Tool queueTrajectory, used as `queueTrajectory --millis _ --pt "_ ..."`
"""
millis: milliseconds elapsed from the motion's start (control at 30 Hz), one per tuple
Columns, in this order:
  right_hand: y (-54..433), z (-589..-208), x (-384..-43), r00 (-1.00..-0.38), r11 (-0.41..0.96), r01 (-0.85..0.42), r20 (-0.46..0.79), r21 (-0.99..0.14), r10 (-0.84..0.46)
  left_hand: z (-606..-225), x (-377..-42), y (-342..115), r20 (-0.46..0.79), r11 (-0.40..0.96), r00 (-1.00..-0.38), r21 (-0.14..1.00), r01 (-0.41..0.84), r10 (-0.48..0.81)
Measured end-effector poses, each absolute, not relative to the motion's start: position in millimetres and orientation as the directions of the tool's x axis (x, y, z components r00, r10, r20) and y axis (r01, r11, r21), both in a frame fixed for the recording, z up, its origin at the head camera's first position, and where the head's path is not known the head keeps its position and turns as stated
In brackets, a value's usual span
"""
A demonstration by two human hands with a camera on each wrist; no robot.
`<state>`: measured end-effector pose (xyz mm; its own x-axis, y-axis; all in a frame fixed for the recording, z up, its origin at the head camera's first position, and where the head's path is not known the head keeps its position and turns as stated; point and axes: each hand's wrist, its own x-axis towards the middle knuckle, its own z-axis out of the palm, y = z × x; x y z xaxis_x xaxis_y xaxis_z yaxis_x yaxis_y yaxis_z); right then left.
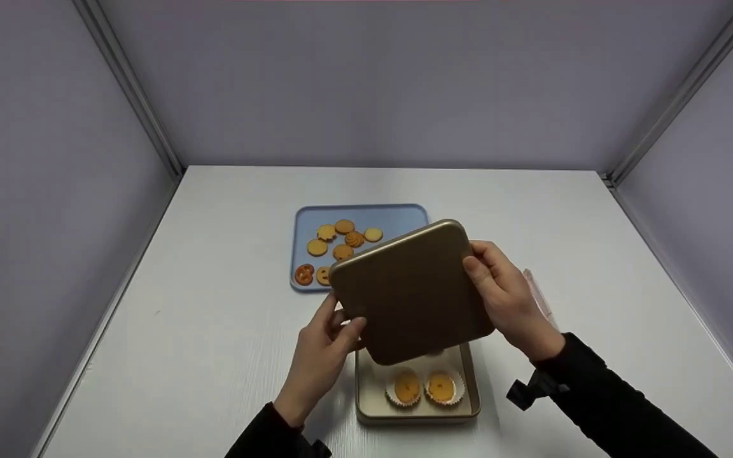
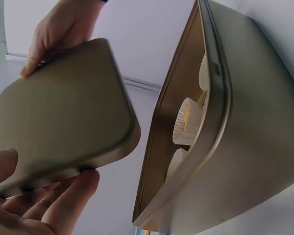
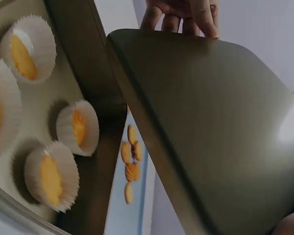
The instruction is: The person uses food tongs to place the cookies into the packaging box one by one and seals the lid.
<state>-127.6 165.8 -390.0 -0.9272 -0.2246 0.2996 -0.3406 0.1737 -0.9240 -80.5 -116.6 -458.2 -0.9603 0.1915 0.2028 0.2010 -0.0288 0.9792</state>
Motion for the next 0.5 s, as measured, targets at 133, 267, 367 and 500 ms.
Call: queueTrajectory --millis 133,267,367,500 --pt "167 -396 -123 -0.96 0.126 -0.237 0.212 -0.963 -0.184 -458 -81 -116 0.215 0.035 -0.958 0.974 0.226 0.191" --pt "167 -403 -119 -0.973 0.083 -0.172 0.157 -0.982 -0.167 -457 -82 -116 0.224 0.104 -0.957 0.964 0.246 0.184" --pt "168 -408 -118 -0.978 0.072 -0.134 0.121 -0.988 -0.167 -457 -83 -116 0.224 0.153 -0.96 0.956 0.25 0.17" --pt "171 -413 -115 -0.981 0.107 -0.1 0.08 -0.989 -0.177 -456 -83 -116 0.225 0.216 -0.962 0.943 0.255 0.151"
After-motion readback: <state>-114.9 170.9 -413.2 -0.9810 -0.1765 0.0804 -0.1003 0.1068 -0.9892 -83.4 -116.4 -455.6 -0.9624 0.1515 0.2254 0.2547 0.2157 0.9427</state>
